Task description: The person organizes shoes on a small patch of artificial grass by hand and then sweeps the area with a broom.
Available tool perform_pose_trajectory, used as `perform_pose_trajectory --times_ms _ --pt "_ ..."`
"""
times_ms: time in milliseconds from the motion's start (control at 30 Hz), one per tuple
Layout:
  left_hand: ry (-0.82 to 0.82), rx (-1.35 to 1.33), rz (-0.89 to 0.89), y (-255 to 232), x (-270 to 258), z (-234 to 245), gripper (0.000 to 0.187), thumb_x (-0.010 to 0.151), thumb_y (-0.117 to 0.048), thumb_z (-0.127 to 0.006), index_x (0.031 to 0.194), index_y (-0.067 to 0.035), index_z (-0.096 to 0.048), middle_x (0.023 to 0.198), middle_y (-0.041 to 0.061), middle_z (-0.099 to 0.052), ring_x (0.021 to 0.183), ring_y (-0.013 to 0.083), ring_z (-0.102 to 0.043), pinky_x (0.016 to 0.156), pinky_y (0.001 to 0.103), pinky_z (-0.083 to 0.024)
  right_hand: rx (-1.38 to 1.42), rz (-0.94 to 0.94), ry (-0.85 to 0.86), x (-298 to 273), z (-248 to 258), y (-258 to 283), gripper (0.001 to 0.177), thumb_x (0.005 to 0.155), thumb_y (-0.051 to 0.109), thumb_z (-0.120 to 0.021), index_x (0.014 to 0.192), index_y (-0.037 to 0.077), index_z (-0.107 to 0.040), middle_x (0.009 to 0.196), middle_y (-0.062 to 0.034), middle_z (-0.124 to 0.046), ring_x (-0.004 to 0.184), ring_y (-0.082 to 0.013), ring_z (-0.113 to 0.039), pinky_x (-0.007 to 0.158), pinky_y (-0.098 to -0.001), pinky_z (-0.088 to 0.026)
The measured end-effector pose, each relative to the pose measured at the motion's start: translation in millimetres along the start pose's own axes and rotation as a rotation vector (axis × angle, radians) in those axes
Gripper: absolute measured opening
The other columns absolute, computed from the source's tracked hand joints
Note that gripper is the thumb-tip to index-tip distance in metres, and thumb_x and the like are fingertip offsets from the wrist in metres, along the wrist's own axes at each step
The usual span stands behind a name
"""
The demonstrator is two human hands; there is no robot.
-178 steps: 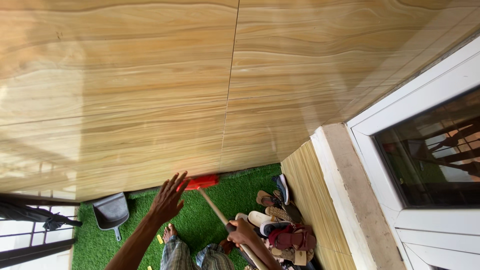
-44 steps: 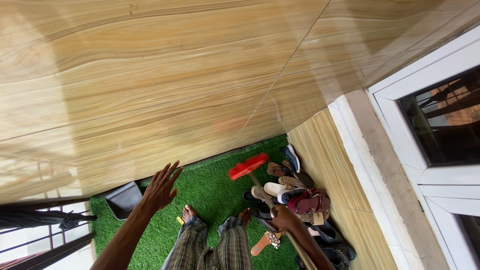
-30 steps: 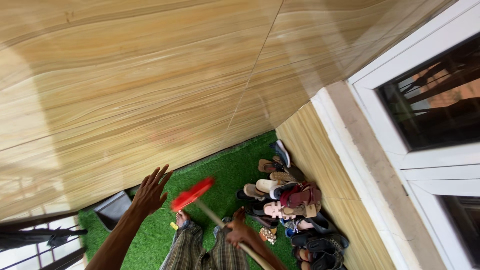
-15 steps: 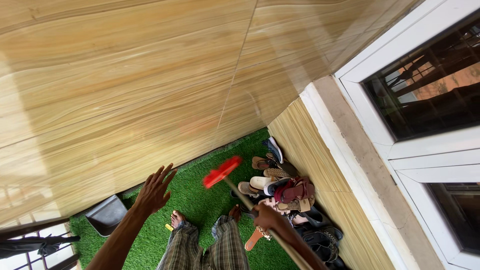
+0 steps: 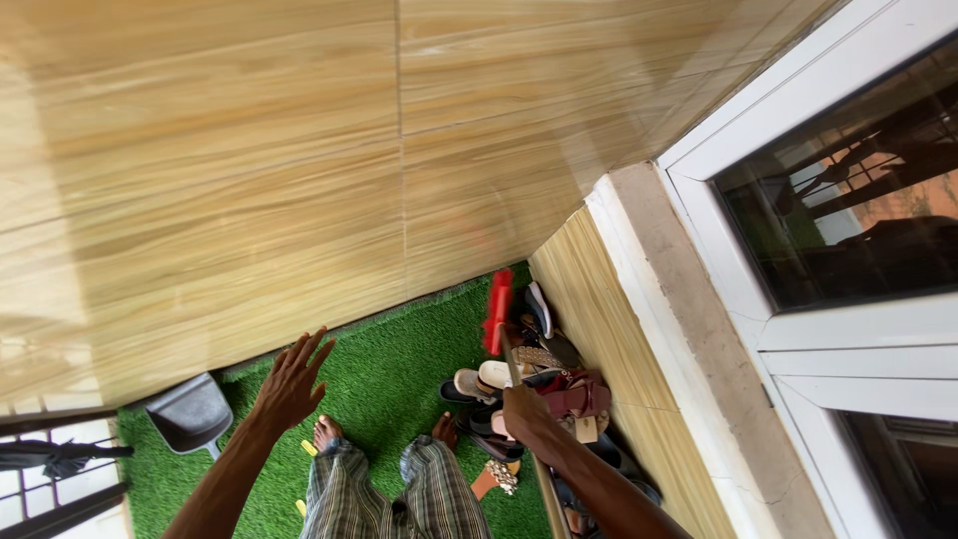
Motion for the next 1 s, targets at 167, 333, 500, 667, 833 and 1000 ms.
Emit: perform_pose_trajectory --times_ms 167,333,500,667,833,1000 --pt "-0.034 -0.034 0.024 -36.2 13.5 -11.1 0.091 0.086 -0.035 -0.071 0.162 -0.023 -0.021 0.17 0.005 -0.008 0.155 0.0301 -0.018 0.126 0.052 -0.022 -0.156 0.054 0.068 -10.8 -3.6 -12.3 0.025 0.098 0.015 -0.068 0.115 -0.004 -0.067 0.102 -0.0171 -0.072 0.083 -0.0263 -0.074 0.065 -0.0389 -0.062" --pt "-0.059 -0.063 0.057 -73.0 16.5 -11.4 0.087 0.088 -0.035 -0.068 0.16 -0.023 -0.02 0.171 0.005 -0.008 0.156 0.0309 -0.016 0.126 0.053 -0.021 -0.15 0.062 0.068 5.3 -14.3 -33.9 0.029 0.1 0.016 -0.067 0.12 -0.004 -0.061 0.098 -0.0167 -0.071 0.076 -0.0243 -0.075 0.056 -0.0355 -0.063" --pt "-0.085 -0.067 0.036 -90.4 7.5 -9.6 0.085 0.09 -0.035 -0.066 0.16 -0.02 -0.019 0.17 0.007 -0.007 0.156 0.0305 -0.016 0.126 0.052 -0.02 -0.223 0.057 0.142 54.1 -15.9 -44.2 0.032 0.093 0.019 -0.074 0.113 -0.006 -0.07 0.094 -0.0177 -0.074 0.071 -0.0227 -0.074 0.052 -0.0324 -0.059" --pt "-0.057 -0.076 0.08 -89.4 -7.6 -9.7 0.086 0.09 -0.038 -0.066 0.16 -0.022 -0.018 0.17 0.006 -0.006 0.156 0.0295 -0.015 0.126 0.051 -0.02 -0.233 -0.065 0.257 96.4 -15.5 -33.8 0.034 0.09 0.02 -0.076 0.111 -0.007 -0.071 0.087 -0.0169 -0.074 0.069 -0.0206 -0.071 0.054 -0.0323 -0.056" --pt "-0.104 -0.086 0.115 -70.1 -37.7 -18.1 0.089 0.088 -0.034 -0.068 0.16 -0.022 -0.017 0.17 0.005 -0.008 0.156 0.029 -0.016 0.127 0.051 -0.019 -0.003 -0.002 0.228 113.8 -6.7 -9.3 0.031 0.092 0.017 -0.074 0.112 -0.005 -0.07 0.081 -0.013 -0.069 0.061 -0.0167 -0.064 0.049 -0.0287 -0.051" --pt "-0.056 -0.093 0.16 -47.3 -57.0 -33.8 0.091 0.087 -0.036 -0.069 0.16 -0.022 -0.015 0.17 0.005 -0.007 0.156 0.0291 -0.015 0.127 0.052 -0.018 0.372 0.073 0.198 113.8 -10.2 21.7 0.027 0.093 0.015 -0.072 0.113 -0.003 -0.069 0.075 -0.0091 -0.065 0.054 -0.0127 -0.057 0.044 -0.0252 -0.045"
Point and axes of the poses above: each hand's wrist, its own x-axis towards the middle knuckle, its own z-axis out of the back of the hand, y = z × x, the point moved 3 cm from there along x, towards the middle knuckle
